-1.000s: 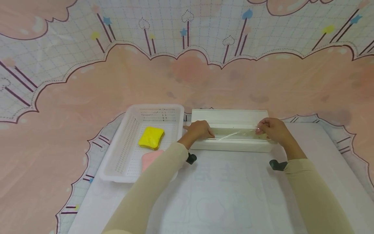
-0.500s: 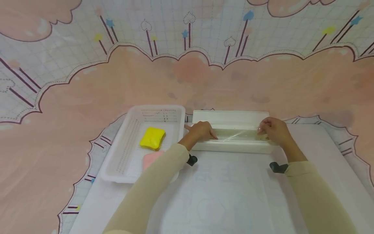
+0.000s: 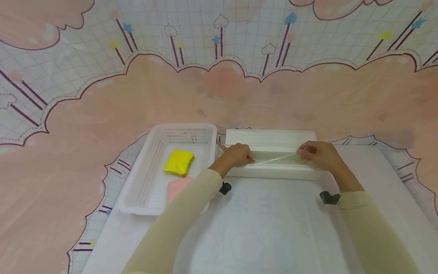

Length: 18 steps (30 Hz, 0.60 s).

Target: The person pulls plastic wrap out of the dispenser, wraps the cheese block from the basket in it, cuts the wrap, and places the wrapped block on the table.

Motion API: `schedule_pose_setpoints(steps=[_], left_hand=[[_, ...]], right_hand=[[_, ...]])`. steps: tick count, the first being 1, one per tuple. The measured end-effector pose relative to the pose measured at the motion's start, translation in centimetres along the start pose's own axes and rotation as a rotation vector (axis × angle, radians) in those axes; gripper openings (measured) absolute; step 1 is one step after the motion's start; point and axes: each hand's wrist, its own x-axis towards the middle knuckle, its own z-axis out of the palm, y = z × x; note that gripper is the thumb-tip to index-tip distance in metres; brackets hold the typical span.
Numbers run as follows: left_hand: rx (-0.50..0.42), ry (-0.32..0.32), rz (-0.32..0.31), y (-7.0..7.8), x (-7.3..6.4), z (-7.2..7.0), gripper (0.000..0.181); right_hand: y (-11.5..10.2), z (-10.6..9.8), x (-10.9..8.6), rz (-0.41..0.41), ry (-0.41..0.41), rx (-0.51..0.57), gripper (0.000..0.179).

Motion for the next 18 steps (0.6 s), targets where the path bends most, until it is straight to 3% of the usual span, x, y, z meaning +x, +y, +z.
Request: schedule_pose_setpoints(steps=[3, 10, 18], left_hand=[[0.001, -0.003, -0.015, -0.2, 0.2, 0.1, 0.02], [-0.05, 0.03, -0.06, -0.3, 0.9, 0.6, 0.017], [-0.111, 0.059, -0.08, 0.0, 0.3, 0.5, 0.009]], right_hand=[[-0.2, 0.4, 0.0, -0.021, 0.0, -0.036, 0.019], [-0.5, 1.5, 0.2, -0.049, 0.098, -0.014, 0.014], [0.4, 0.8, 0.6, 0.073, -0.024, 0.112, 0.033]])
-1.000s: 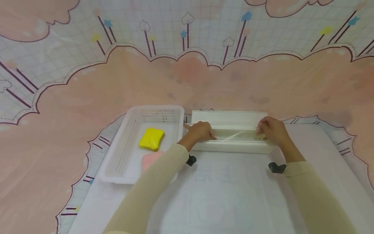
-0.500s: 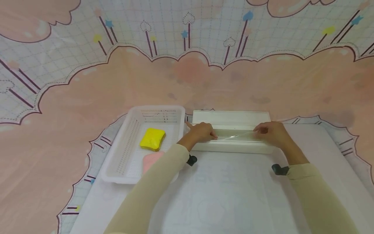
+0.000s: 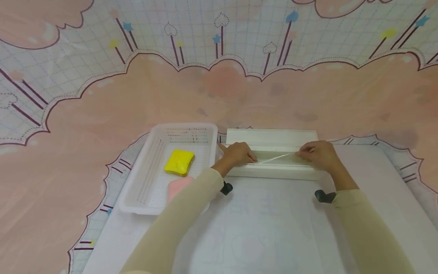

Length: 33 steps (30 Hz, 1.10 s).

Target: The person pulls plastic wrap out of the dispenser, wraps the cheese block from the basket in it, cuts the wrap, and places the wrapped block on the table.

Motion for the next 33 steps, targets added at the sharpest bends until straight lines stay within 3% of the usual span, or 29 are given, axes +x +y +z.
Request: schedule_pose_setpoints(steps=[8, 21, 26, 30, 33], left_hand=[[-0.042, 0.016, -0.007, 0.0, -0.1, 0.1, 0.012], [-0.049, 0.021, 0.009, 0.0, 0.0, 0.0, 0.022], [-0.042, -0.002, 0.008, -0.1, 0.0, 0.0, 0.015], [-0.063, -0.013, 0.056, -0.5, 0.0, -0.3, 0.01], [-0.139, -0.003, 0.092, -0.8, -0.2, -0.8, 0.01]], right_hand=[[-0.6, -0.2, -0.3, 0.052, -0.027, 0.07, 0.037], [-0.7, -0.2, -0.3, 0.05, -0.004, 0.02, 0.04], [-0.3, -0.1, -0.2, 0.05, -0.008, 0.019, 0.044], [0.0, -0.3, -0.2, 0.055, 0.0, 0.021, 0.047], [0.1, -0.5, -0.2, 0.073, -0.016, 0.088, 0.05]])
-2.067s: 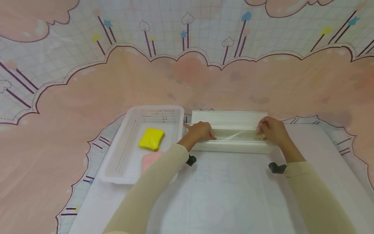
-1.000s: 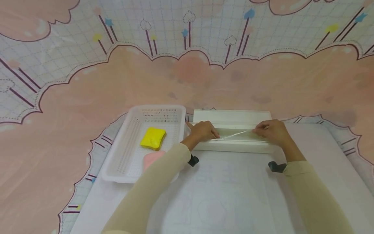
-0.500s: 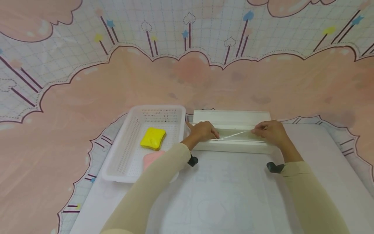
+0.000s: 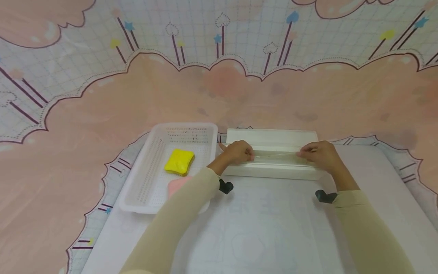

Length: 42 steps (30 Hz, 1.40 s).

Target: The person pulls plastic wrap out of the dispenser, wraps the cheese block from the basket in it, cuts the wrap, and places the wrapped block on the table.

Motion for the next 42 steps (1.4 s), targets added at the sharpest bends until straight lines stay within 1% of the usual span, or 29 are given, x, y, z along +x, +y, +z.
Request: schedule_pose_setpoints(steps=[2, 4, 6, 8, 10, 13, 17, 18, 21, 23, 24, 26, 29, 31, 34, 36, 38, 40, 42], left_hand=[[-0.058, 0.019, 0.012, 0.0, 0.0, -0.2, 0.011], [-0.112, 0.033, 0.01, 0.0, 0.0, -0.3, 0.012], [-0.14, 0.031, 0.011, 0.0, 0.1, -0.3, 0.011], [-0.164, 0.011, 0.009, -0.1, 0.1, -0.3, 0.006], [-0.172, -0.019, 0.021, -0.4, 0.0, -0.5, 0.013], [-0.169, -0.064, 0.076, -1.1, -0.2, -0.7, 0.024], [-0.084, -0.081, 0.16, -2.1, -0.5, -1.1, 0.026], [-0.053, -0.072, 0.171, -2.3, -0.5, -1.3, 0.024], [0.026, -0.022, 0.18, -2.4, -1.0, -2.1, 0.018], [0.073, 0.013, 0.193, -2.2, -1.2, -2.5, 0.014], [0.087, 0.019, 0.196, -2.1, -1.3, -2.7, 0.013], [0.112, 0.007, 0.218, -2.0, -1.5, -3.1, 0.015], [0.137, -0.04, 0.256, -2.1, -1.6, -3.5, 0.022], [0.145, -0.059, 0.277, -2.3, -1.8, -3.8, 0.021], [0.134, -0.063, 0.296, -2.7, -2.0, -4.2, 0.017], [0.127, -0.045, 0.297, -2.8, -2.2, -4.4, 0.014], [0.119, -0.009, 0.271, -2.7, -2.4, -4.3, 0.014], [0.098, 0.039, 0.213, -2.4, -2.6, -4.2, 0.013], [0.047, 0.076, 0.146, -2.0, -3.0, -3.9, 0.012]], right_hand=[[0.0, -0.2, -0.1, 0.024, -0.02, 0.066, 0.051], [0.0, -0.4, -0.2, 0.042, -0.036, 0.123, 0.052], [0.1, -0.6, -0.3, 0.057, -0.044, 0.156, 0.053], [0.3, -0.7, -0.3, 0.065, -0.047, 0.168, 0.054], [0.5, -0.8, -0.3, 0.068, -0.047, 0.166, 0.054], [0.7, -0.7, -0.4, 0.078, -0.035, 0.171, 0.054], [0.8, -0.6, -0.4, 0.086, -0.028, 0.201, 0.054], [0.8, -0.6, -0.4, 0.088, -0.029, 0.206, 0.055], [0.7, -0.6, -0.6, 0.085, -0.035, 0.206, 0.054], [0.6, -0.8, -0.7, 0.07, -0.022, 0.161, 0.053], [0.6, -0.9, -0.8, 0.055, -0.014, 0.136, 0.051], [0.6, -1.1, -1.0, 0.024, 0.006, 0.088, 0.047], [0.7, -1.3, -1.5, -0.02, 0.04, 0.039, 0.041], [0.6, -1.4, -1.8, -0.043, 0.048, 0.066, 0.038], [0.5, -1.3, -2.3, -0.073, 0.058, 0.124, 0.034], [0.4, -1.1, -2.5, -0.097, 0.072, 0.156, 0.031], [0.4, -0.9, -2.7, -0.109, 0.101, 0.144, 0.03], [0.3, -0.8, -2.9, -0.106, 0.133, 0.12, 0.03], [0.3, -0.7, -3.2, -0.094, 0.152, 0.102, 0.031]])
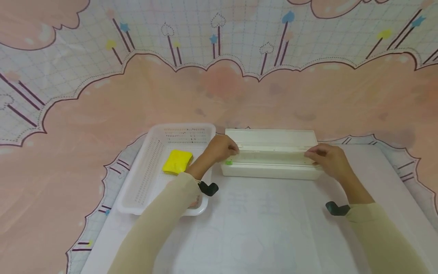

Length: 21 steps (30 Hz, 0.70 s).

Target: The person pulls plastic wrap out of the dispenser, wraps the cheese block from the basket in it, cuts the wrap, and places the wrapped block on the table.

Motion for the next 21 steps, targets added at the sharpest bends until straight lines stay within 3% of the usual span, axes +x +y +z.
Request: schedule_pose_setpoints(steps=[3, 7, 11, 15, 21], left_hand=[[-0.141, 0.023, -0.095, 0.5, -0.6, 0.4, 0.013], [-0.306, 0.04, -0.158, 0.6, -1.1, 1.0, 0.016], [-0.362, 0.068, -0.188, 0.6, -1.2, 1.2, 0.017], [-0.302, 0.105, -0.161, 0.9, -1.5, 1.4, 0.018], [-0.166, 0.223, -0.097, 2.3, -2.0, 2.2, 0.016]], right_hand=[[-0.1, 0.2, -0.4, 0.008, 0.007, 0.003, 0.031], [-0.3, 0.3, -1.0, 0.018, -0.008, 0.02, 0.031], [-0.5, 0.3, -1.7, 0.026, -0.026, 0.015, 0.033], [-0.9, 0.4, -2.4, 0.027, -0.027, 0.036, 0.031], [-1.1, 0.6, -3.3, 0.016, -0.012, 0.088, 0.026]])
